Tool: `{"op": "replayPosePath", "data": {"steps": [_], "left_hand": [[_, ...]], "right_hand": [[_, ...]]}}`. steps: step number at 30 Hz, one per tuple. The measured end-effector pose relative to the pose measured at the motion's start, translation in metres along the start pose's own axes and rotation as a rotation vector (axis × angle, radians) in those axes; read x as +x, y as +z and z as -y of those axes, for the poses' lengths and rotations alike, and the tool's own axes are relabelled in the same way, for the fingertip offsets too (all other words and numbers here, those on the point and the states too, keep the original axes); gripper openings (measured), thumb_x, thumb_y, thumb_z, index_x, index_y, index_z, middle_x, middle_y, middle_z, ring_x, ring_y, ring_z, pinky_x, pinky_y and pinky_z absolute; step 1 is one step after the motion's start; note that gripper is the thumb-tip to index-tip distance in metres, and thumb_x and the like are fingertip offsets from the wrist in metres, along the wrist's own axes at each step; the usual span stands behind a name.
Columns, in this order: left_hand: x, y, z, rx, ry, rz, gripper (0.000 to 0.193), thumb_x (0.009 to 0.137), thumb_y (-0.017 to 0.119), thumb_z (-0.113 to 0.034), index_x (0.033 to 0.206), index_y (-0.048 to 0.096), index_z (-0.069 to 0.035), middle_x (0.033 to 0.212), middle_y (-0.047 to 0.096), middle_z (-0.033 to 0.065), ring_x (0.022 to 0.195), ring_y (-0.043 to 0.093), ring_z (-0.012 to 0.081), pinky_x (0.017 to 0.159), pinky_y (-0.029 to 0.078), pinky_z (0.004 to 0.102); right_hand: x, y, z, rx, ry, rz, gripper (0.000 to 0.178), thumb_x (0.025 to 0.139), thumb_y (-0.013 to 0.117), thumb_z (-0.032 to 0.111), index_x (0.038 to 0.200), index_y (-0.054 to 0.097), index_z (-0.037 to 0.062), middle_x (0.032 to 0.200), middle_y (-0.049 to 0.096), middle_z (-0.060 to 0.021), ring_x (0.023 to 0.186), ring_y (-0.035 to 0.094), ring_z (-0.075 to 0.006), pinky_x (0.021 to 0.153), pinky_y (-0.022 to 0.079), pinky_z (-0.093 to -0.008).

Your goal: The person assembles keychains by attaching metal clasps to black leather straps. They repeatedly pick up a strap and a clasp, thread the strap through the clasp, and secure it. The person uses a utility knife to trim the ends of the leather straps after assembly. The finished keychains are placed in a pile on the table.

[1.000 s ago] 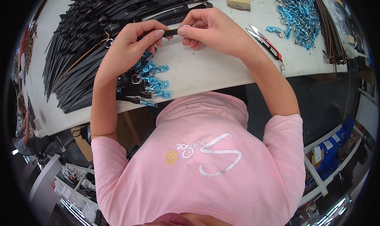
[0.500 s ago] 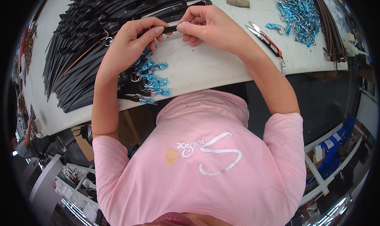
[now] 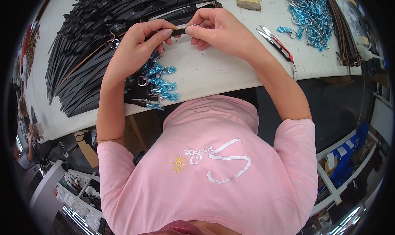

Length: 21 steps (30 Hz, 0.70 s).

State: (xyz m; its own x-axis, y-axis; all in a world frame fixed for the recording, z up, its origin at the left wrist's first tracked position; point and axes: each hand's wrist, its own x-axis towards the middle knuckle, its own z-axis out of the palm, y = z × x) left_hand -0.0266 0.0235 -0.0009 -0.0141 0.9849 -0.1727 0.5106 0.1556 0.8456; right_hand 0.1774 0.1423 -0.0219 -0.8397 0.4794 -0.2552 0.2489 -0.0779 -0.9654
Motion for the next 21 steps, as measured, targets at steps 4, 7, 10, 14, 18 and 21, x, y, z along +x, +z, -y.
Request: {"op": "replayPosePath", "data": {"steps": [4, 7, 10, 14, 18, 21], "left_hand": [[-0.0005, -0.0007, -0.0013, -0.005, -0.005, 0.001, 0.022, 0.099, 0.056, -0.010, 0.112, 0.068, 0.003, 0.083, 0.068, 0.0024, 0.070, 0.058, 0.0066, 0.067, 0.050, 0.0218], [-0.0007, -0.0004, -0.0001, -0.012, -0.005, 0.002, 0.022, 0.099, 0.055, -0.009, 0.112, 0.067, 0.003, 0.083, 0.067, 0.0022, 0.069, 0.057, 0.0067, 0.066, 0.050, 0.0219], [-0.0007, -0.0008, -0.0003, -0.021, 0.000, -0.001, 0.022, 0.099, 0.055, -0.009, 0.112, 0.067, 0.004, 0.083, 0.066, 0.0020, 0.069, 0.057, 0.0067, 0.066, 0.050, 0.0218], [-0.0007, -0.0013, -0.0017, -0.020, -0.011, 0.000, 0.022, 0.099, 0.055, -0.009, 0.112, 0.067, 0.004, 0.083, 0.066, 0.0019, 0.069, 0.057, 0.0065, 0.065, 0.049, 0.0215], [0.0001, -0.0012, -0.0010, -0.012, -0.011, 0.004, 0.022, 0.098, 0.055, -0.008, 0.112, 0.067, 0.004, 0.083, 0.066, 0.0019, 0.069, 0.057, 0.0065, 0.065, 0.049, 0.0217], [-0.0007, -0.0012, -0.0021, -0.014, -0.014, -0.004, 0.022, 0.098, 0.055, -0.008, 0.112, 0.067, 0.004, 0.083, 0.067, 0.0020, 0.069, 0.058, 0.0065, 0.065, 0.049, 0.0218]], "right_hand": [[-0.0001, 0.0008, -0.0013, 0.008, -0.008, -0.009, 0.022, 0.097, 0.068, 0.023, 0.101, 0.065, 0.0013, 0.082, 0.068, -0.0061, 0.078, 0.066, -0.0105, 0.074, 0.058, -0.0261], [-0.0001, 0.0009, -0.0011, 0.018, -0.016, -0.010, 0.022, 0.097, 0.068, 0.022, 0.102, 0.065, 0.0008, 0.083, 0.069, -0.0065, 0.078, 0.066, -0.0107, 0.074, 0.058, -0.0261], [-0.0008, 0.0026, -0.0012, 0.029, -0.026, -0.023, 0.022, 0.097, 0.068, 0.022, 0.103, 0.065, 0.0002, 0.083, 0.069, -0.0069, 0.077, 0.067, -0.0110, 0.074, 0.058, -0.0262], [-0.0013, 0.0044, -0.0006, 0.033, -0.026, -0.036, 0.021, 0.097, 0.066, 0.021, 0.100, 0.064, -0.0004, 0.083, 0.068, -0.0060, 0.077, 0.067, -0.0113, 0.073, 0.058, -0.0264], [-0.0002, 0.0043, -0.0020, 0.035, -0.020, -0.039, 0.022, 0.097, 0.066, 0.021, 0.097, 0.064, -0.0005, 0.082, 0.068, -0.0054, 0.076, 0.067, -0.0111, 0.072, 0.057, -0.0262], [0.0001, 0.0039, -0.0001, 0.025, -0.003, -0.038, 0.022, 0.097, 0.067, 0.021, 0.103, 0.064, -0.0003, 0.082, 0.069, -0.0064, 0.076, 0.067, -0.0113, 0.073, 0.058, -0.0259]]}}
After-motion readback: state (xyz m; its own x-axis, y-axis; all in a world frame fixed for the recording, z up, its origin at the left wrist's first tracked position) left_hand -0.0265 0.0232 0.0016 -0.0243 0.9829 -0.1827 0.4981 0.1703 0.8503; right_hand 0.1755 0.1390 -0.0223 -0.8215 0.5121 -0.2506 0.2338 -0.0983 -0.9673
